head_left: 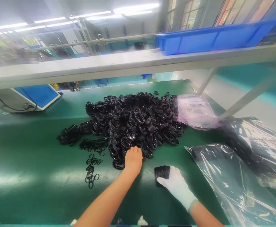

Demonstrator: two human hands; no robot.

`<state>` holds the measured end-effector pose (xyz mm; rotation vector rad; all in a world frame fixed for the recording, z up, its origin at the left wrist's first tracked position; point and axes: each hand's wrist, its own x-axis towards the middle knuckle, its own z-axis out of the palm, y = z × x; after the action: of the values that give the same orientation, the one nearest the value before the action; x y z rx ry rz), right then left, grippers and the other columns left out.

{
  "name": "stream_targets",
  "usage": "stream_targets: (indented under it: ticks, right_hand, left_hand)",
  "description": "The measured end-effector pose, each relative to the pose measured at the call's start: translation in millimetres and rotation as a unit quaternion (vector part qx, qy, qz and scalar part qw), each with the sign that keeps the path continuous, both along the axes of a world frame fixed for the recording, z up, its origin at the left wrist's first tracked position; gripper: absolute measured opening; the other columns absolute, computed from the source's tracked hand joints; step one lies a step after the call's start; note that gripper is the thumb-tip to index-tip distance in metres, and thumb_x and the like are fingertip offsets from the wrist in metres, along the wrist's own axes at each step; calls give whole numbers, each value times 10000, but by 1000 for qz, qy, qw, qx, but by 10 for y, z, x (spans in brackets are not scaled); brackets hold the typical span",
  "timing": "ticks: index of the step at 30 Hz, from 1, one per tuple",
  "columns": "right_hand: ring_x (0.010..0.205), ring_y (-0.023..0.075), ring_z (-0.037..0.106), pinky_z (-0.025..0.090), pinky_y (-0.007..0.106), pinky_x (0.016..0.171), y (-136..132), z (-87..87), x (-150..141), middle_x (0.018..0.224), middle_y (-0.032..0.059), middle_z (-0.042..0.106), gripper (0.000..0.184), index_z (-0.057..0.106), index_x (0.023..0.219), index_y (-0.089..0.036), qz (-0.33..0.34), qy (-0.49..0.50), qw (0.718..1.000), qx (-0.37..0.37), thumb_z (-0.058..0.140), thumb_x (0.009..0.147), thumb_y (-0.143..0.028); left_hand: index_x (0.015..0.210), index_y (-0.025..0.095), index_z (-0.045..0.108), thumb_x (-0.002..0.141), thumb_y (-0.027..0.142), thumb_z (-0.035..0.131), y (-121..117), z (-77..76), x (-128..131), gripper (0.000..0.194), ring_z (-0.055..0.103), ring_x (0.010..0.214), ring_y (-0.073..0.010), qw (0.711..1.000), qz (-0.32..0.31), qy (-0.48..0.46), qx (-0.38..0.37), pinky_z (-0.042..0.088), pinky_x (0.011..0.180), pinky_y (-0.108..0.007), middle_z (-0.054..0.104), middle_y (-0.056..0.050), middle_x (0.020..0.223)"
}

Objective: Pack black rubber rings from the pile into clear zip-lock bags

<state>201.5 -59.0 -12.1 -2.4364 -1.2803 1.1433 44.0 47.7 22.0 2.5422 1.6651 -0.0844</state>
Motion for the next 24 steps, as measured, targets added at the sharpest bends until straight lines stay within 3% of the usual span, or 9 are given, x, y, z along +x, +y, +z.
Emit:
stream_targets:
  ticks: [2,4,6,10,12,15,19,21,24]
  right_hand:
    - [906,255,550,409,350,786,-1,-9,3,1022,113,461,558,445,1052,-164,-4,1,1000,-6,561,581,-441]
    - [899,251,551,410,350,786,-6,-22,4,1026,110,457,565,437,1061,-165,-9,4,1000,-5,560,580,-435]
    - [911,252,545,408,349,793,-13,-26,4,1021,109,458,555,440,1054,-167,-10,5,1000,7,560,581,-433]
    - [930,266,535,406,350,798,-25,-8,4,1004,116,465,537,453,1025,-163,-5,-1,1000,21,565,583,-447]
    - [916,266,539,409,350,794,-20,-8,6,1007,118,463,554,451,1026,-159,-7,-3,1000,16,573,576,-457]
    - [905,263,542,411,350,792,-7,-23,9,1011,118,460,566,448,1026,-154,-7,-6,1000,10,577,570,-464]
    - [905,260,539,411,348,793,-17,-36,11,1007,117,460,557,448,1023,-155,-5,-9,1000,12,572,575,-462]
    - [919,260,533,409,347,801,-33,-36,11,1014,119,456,558,446,1030,-156,-3,-7,1000,18,571,579,-460]
    - [941,258,524,404,343,814,-52,-42,10,1036,124,444,574,435,1055,-152,-5,-1,1000,29,568,586,-454]
  left_hand:
    - [937,87,572,786,128,427,89,74,11,213,521,907,-250,997,-27,67,7,408,755,-392,547,-135,929]
    - [912,93,586,785,80,393,80,105,31,231,536,858,-222,996,-36,78,0,418,727,-369,546,-126,927]
    - [896,139,586,784,64,386,-21,97,9,242,534,853,-189,995,-70,65,-2,420,734,-337,538,-94,953]
    - [847,187,570,787,100,407,-343,-13,-185,194,525,886,-175,973,-223,32,-56,435,734,-301,511,-60,1038]
    - [865,201,563,774,87,405,-482,-81,-273,215,531,904,-179,964,-244,25,-107,443,736,-297,506,-50,1064]
    - [1063,254,500,728,125,473,-635,-161,-260,359,544,924,-191,974,-151,-4,-166,455,760,-318,478,-39,1136]
    - [1253,195,368,527,224,690,-768,-258,-67,795,447,1098,-300,981,-34,-26,-187,403,893,-407,420,-118,1235]
    - [1214,172,421,503,151,682,-792,-305,-24,758,438,1100,-307,980,-12,-37,-194,398,894,-410,458,-126,1186]
    - [1205,233,418,543,161,658,-776,-346,-79,707,471,1068,-250,963,3,-156,-221,404,886,-355,472,-69,1182]
